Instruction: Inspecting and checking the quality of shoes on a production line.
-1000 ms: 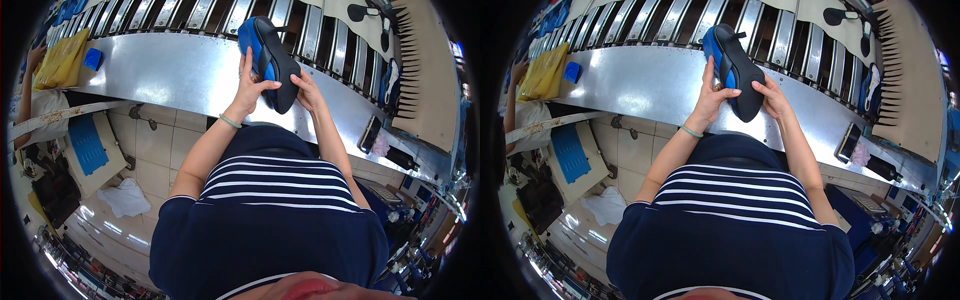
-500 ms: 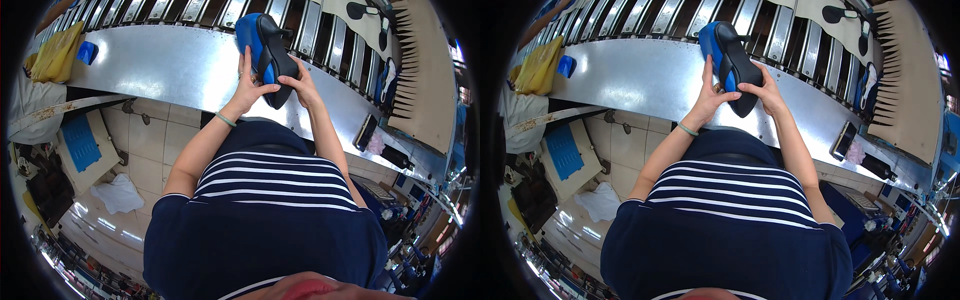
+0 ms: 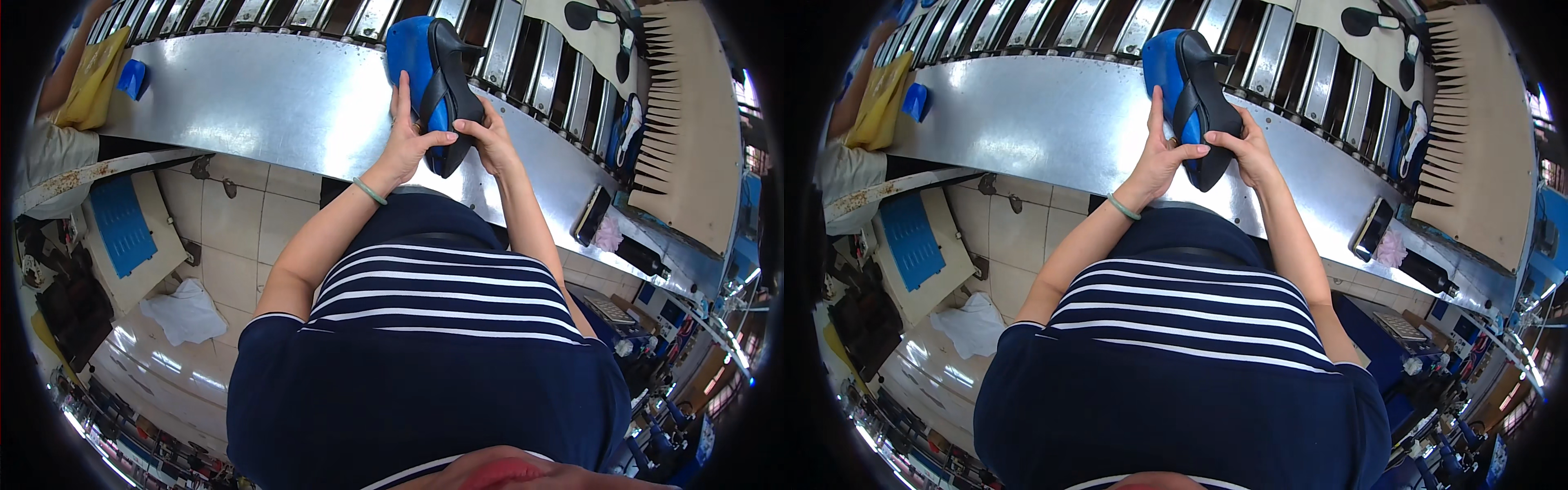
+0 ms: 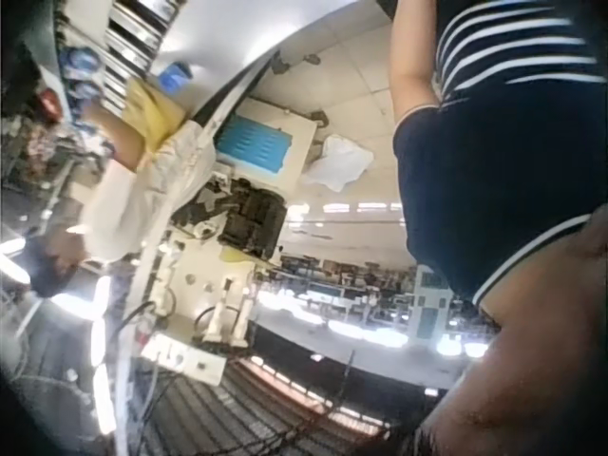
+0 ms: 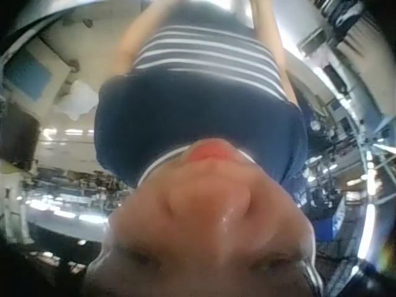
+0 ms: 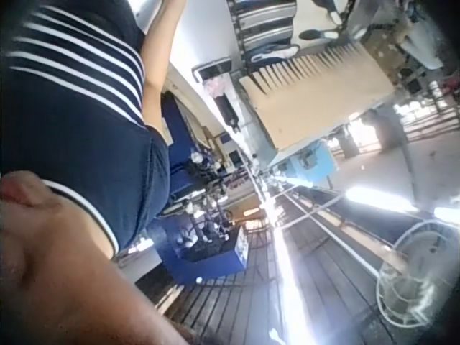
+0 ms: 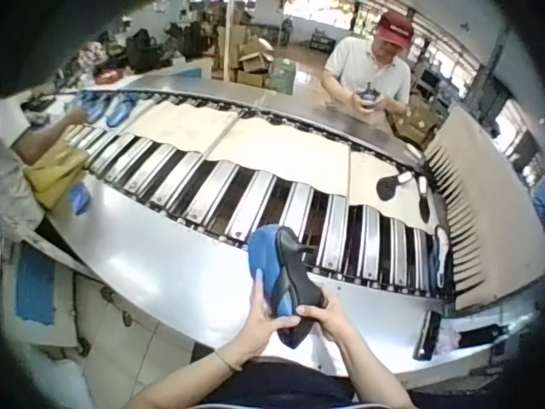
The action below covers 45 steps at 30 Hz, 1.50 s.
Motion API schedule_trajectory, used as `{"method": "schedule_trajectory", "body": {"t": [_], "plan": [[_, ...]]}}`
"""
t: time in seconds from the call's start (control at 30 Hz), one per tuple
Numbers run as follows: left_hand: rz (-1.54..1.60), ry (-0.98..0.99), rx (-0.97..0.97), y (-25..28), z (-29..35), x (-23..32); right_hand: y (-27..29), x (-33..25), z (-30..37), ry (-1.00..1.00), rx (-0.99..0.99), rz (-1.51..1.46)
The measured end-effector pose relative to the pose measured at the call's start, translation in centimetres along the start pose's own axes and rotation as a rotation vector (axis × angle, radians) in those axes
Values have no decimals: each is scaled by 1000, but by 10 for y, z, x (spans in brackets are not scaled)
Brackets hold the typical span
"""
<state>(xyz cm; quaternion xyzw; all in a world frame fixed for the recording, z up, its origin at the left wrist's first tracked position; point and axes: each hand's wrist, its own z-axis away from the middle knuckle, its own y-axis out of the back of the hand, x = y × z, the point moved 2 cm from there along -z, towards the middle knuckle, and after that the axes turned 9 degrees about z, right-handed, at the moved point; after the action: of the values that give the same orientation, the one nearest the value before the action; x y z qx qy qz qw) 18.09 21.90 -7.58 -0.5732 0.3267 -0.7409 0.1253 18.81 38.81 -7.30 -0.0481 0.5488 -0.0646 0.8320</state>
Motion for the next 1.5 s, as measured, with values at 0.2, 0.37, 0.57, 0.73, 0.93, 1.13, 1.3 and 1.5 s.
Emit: {"method": "schedule_trajectory", "body": {"t": [0.2, 0.37, 0.57, 0.73, 0.93, 1.13, 1.3, 1.5], "plan": [[-89, -83, 30, 4, -3, -4, -1, 0, 0, 3, 7, -2], [-160, -117, 31, 5, -3, -5, 0, 1, -2, 19, 9, -8], [-103, -84, -16, 2, -2, -2, 0, 3, 0, 4, -21, 44], [-115, -47, -25, -2, 2, 8, 1, -13, 6, -86, -43, -28], [-78, -29, -50, 0, 3, 10, 3, -10, -1, -68, -34, 107], [-358, -32, 31, 3, -1, 3, 1, -5, -1, -78, -41, 79], [-339, -34, 12, 7, -1, 0, 1, -4, -3, -86, -49, 62], [-272, -29, -21, 8, 2, 4, -3, -7, -5, -123, -26, 110]]}}
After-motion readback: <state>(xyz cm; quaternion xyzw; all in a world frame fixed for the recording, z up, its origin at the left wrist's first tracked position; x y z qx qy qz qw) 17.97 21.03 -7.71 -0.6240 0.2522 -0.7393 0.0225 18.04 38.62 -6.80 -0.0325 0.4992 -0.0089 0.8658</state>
